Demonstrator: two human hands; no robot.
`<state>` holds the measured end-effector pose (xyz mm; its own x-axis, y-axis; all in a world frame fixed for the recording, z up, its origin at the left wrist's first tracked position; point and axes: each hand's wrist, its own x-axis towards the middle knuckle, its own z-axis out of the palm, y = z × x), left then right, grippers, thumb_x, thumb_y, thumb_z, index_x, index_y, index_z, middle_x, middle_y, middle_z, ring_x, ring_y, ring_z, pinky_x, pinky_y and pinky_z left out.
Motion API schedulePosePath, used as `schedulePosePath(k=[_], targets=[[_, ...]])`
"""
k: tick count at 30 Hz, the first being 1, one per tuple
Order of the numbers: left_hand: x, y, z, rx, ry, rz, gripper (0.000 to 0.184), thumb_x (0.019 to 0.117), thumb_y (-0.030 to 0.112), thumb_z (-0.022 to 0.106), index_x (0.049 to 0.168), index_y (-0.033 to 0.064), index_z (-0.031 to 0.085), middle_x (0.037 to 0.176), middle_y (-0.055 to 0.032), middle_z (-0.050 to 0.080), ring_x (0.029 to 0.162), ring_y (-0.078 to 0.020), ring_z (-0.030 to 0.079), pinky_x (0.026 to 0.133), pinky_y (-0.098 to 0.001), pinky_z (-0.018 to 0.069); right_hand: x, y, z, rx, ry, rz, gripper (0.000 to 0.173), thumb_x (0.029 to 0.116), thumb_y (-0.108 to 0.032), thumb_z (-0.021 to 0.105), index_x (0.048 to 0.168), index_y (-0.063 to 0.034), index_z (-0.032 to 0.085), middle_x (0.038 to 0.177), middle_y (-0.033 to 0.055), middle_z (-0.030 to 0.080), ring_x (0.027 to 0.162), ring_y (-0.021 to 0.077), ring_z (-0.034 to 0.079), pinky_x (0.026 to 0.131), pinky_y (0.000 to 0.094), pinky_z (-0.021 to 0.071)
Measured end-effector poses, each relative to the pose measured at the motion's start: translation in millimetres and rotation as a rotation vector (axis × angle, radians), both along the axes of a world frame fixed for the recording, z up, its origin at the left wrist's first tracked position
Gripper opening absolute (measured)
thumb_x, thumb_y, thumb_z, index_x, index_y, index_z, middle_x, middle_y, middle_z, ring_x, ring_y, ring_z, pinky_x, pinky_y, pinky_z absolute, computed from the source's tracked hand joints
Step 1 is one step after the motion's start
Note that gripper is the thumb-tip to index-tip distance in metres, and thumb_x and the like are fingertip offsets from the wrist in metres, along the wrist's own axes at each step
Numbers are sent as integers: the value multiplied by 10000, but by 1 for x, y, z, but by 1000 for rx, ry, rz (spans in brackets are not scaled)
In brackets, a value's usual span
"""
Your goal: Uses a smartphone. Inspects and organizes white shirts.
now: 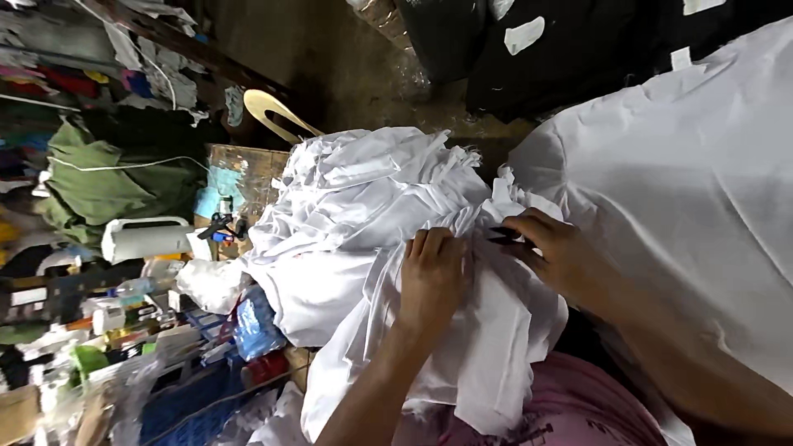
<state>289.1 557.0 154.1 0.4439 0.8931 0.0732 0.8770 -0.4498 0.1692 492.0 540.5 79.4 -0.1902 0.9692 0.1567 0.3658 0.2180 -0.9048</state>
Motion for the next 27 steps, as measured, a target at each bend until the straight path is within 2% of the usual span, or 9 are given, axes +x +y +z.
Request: schedulePosePath(k=[3, 11, 13, 15, 19, 21, 23, 26, 27], targets=[[-5, -7, 17, -21, -29, 45, 204, 968, 179, 623, 889, 55, 765, 992, -99, 729, 940, -252, 677, 835, -412, 535, -6, -5, -4, 115, -123, 1, 245, 943, -165, 690, 1119, 1, 725, 975, 174, 689, 890, 333, 699, 791, 475, 590], [10, -25, 17, -56, -140, -27, 208, 964, 199, 634, 883, 67, 772, 979, -92, 735, 949, -230, 670, 869, -352, 528, -23, 11, -8, 238, -65, 42, 181, 949, -147, 652, 1053, -47, 763, 873, 109, 705, 791, 271, 695, 706, 412, 574], [13, -39, 23, -154, -97, -82, 308, 914, 364, 683, 873, 66, 748, 963, -111, 730, 929, -270, 684, 808, -396, 550, -15, 11, -6, 106, -18, 34, 204, 954, -137, 666, 1099, -14, 741, 918, 144, 703, 820, 290, 703, 740, 451, 591], [15, -53, 27, -340, -23, -120, 512, 865, 535, 697, 993, 41, 740, 1040, -147, 717, 983, -319, 686, 808, -441, 574, -7, 8, -6, -88, 77, 39, 272, 971, -188, 682, 1138, 26, 687, 955, 153, 672, 786, 248, 676, 712, 416, 592], [-2, -46, 22, -583, -304, -99, 183, 961, 118, 605, 1008, -9, 728, 1078, -134, 730, 1060, -207, 690, 961, -326, 551, -7, -13, -17, -472, 296, 265, 455, 945, -401, 701, 1132, 12, 660, 905, 103, 678, 781, 132, 627, 738, 324, 540], [-16, -39, 8, -460, -225, -29, 243, 978, 129, 589, 1119, -25, 713, 1187, -165, 714, 1145, -270, 674, 1014, -425, 522, -9, -25, -22, -505, 330, 305, 367, 973, -340, 674, 1036, 20, 656, 812, 72, 627, 711, 84, 568, 678, 263, 488], [-31, -41, -6, -305, 9, -19, 447, 956, 346, 644, 1262, 23, 681, 1322, -163, 665, 1231, -352, 624, 1050, -559, 453, -3, -30, -20, -523, 360, 235, 271, 983, -256, 654, 977, 15, 663, 785, 25, 617, 689, 9, 547, 660, 182, 470], [-50, -47, -3, -186, 260, 84, 853, 841, 711, 617, 1449, 115, 573, 1508, -244, 498, 1394, -514, 437, 1110, -762, 250, 16, -32, -24, -512, 296, 127, 263, 992, -238, 647, 1000, 22, 679, 815, 44, 646, 716, 27, 573, 697, 215, 498], [-53, -48, 2, -217, 279, 158, 949, 792, 737, 645, 1481, 94, 532, 1500, -269, 492, 1386, -524, 439, 1111, -752, 267, 21, -32, -28, -510, 269, 108, 269, 993, -245, 651, 999, 22, 677, 821, 57, 650, 727, 51, 582, 706, 246, 503]])
